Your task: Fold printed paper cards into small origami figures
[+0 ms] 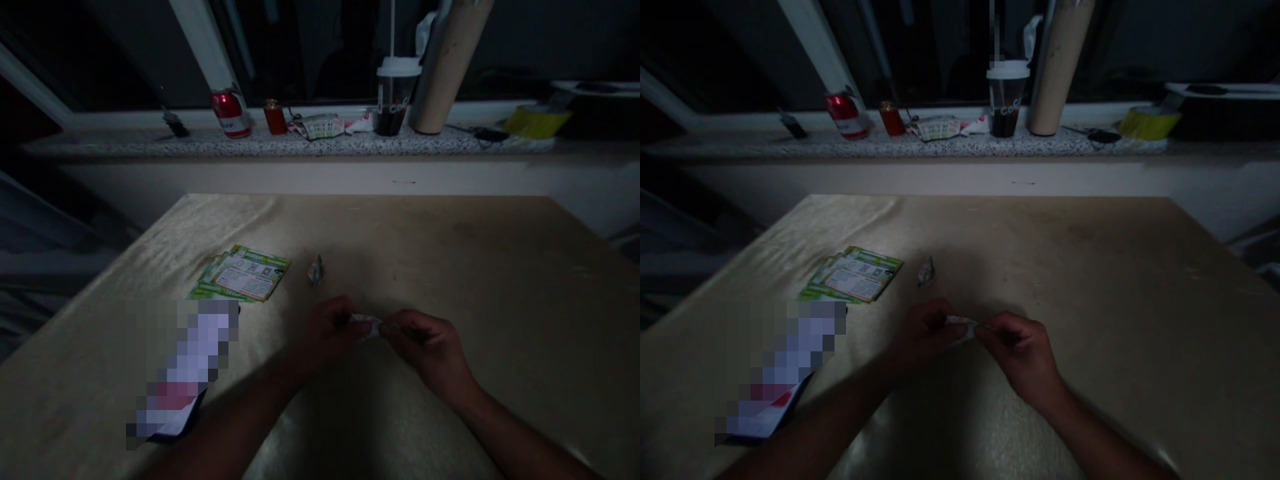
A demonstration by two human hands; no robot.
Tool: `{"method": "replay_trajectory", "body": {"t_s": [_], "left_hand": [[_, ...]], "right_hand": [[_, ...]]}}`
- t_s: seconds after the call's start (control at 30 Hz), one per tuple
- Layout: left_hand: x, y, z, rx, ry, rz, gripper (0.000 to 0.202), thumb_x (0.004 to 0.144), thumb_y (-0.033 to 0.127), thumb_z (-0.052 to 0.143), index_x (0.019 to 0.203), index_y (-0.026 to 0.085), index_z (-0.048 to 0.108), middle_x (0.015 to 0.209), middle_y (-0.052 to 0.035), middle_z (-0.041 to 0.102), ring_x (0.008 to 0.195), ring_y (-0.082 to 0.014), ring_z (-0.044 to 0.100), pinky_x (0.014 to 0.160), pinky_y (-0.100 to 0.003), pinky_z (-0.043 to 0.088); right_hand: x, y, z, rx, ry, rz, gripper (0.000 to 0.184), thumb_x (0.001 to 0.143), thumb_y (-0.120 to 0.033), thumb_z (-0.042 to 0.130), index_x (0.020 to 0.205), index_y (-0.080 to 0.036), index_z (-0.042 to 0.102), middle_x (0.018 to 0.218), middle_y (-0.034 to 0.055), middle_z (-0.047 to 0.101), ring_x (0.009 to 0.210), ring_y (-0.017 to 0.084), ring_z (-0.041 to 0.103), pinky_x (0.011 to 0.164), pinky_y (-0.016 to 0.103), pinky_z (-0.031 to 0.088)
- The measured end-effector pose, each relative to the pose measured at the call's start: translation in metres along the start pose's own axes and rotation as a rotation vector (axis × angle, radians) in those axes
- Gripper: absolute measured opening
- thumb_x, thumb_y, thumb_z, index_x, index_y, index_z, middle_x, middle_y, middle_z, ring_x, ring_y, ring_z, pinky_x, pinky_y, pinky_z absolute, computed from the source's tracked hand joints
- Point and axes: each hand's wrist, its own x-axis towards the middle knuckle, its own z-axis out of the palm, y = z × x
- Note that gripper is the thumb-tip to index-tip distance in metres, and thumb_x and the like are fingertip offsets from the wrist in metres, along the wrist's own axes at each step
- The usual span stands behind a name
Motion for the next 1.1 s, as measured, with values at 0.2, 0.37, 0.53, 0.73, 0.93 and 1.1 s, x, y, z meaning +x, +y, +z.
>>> {"method": "replay_trajectory", "body": {"t_s": [0.2,0.37,0.53,0.73,0.93,1.1], "left_hand": [[-0.008,0.019,-0.003,0.438,0.011,0.347,0.009,0.083,0.022,0.064,0.089,0.016,0.068,0.085,-0.0067,0.069,0.081,-0.0197,0.063,0.076,-0.033,0.049],[-0.011,0.036,-0.002,0.719,0.025,0.623,0.014,0.089,0.019,0.057,0.081,0.015,0.068,0.075,-0.0065,0.067,0.071,-0.0169,0.06,0.068,-0.03,0.049],[-0.01,0.037,0.002,0.731,0.083,0.644,0.014,0.088,0.016,0.059,0.077,0.014,0.068,0.071,-0.0052,0.065,0.066,-0.015,0.06,0.063,-0.026,0.048],[-0.011,0.033,-0.004,0.674,0.032,0.642,0.011,0.089,0.015,0.06,0.084,0.014,0.07,0.074,-0.0024,0.067,0.067,-0.0129,0.062,0.064,-0.024,0.048],[-0.016,0.039,-0.015,0.719,-0.119,0.531,0.013,0.093,0.015,0.058,0.094,0.015,0.071,0.082,-0.0018,0.069,0.074,-0.0138,0.065,0.071,-0.025,0.048],[-0.02,0.043,-0.02,0.698,-0.165,0.491,0.018,0.097,0.013,0.053,0.098,0.014,0.071,0.086,-0.0027,0.07,0.077,-0.0133,0.065,0.072,-0.024,0.048]], "right_hand": [[-0.002,-0.009,0.002,-0.209,-0.096,-0.312,0.012,0.086,-0.017,0.068,0.075,-0.02,0.07,0.063,0.0,0.061,0.06,0.015,0.056,0.054,0.03,0.045],[-0.006,-0.016,0.003,-0.315,-0.088,-0.529,0.015,0.087,-0.006,0.065,0.083,-0.02,0.067,0.065,-0.0003,0.059,0.06,0.015,0.054,0.062,0.035,0.046],[-0.007,-0.015,0.002,-0.339,-0.034,-0.586,0.021,0.084,-0.002,0.067,0.092,-0.021,0.068,0.071,0.0022,0.066,0.064,0.017,0.059,0.066,0.038,0.05],[-0.009,-0.014,0.001,-0.318,-0.046,-0.62,0.02,0.084,-0.002,0.069,0.092,-0.02,0.068,0.069,0.0013,0.064,0.063,0.016,0.058,0.065,0.037,0.049],[-0.011,-0.019,0.003,-0.328,-0.047,-0.625,0.018,0.084,-0.001,0.068,0.089,-0.017,0.069,0.069,0.003,0.066,0.063,0.015,0.06,0.062,0.035,0.048],[-0.011,-0.022,0.005,-0.284,-0.07,-0.586,0.018,0.083,-0.001,0.068,0.09,-0.017,0.072,0.071,0.0038,0.068,0.063,0.016,0.061,0.063,0.036,0.049]]}}
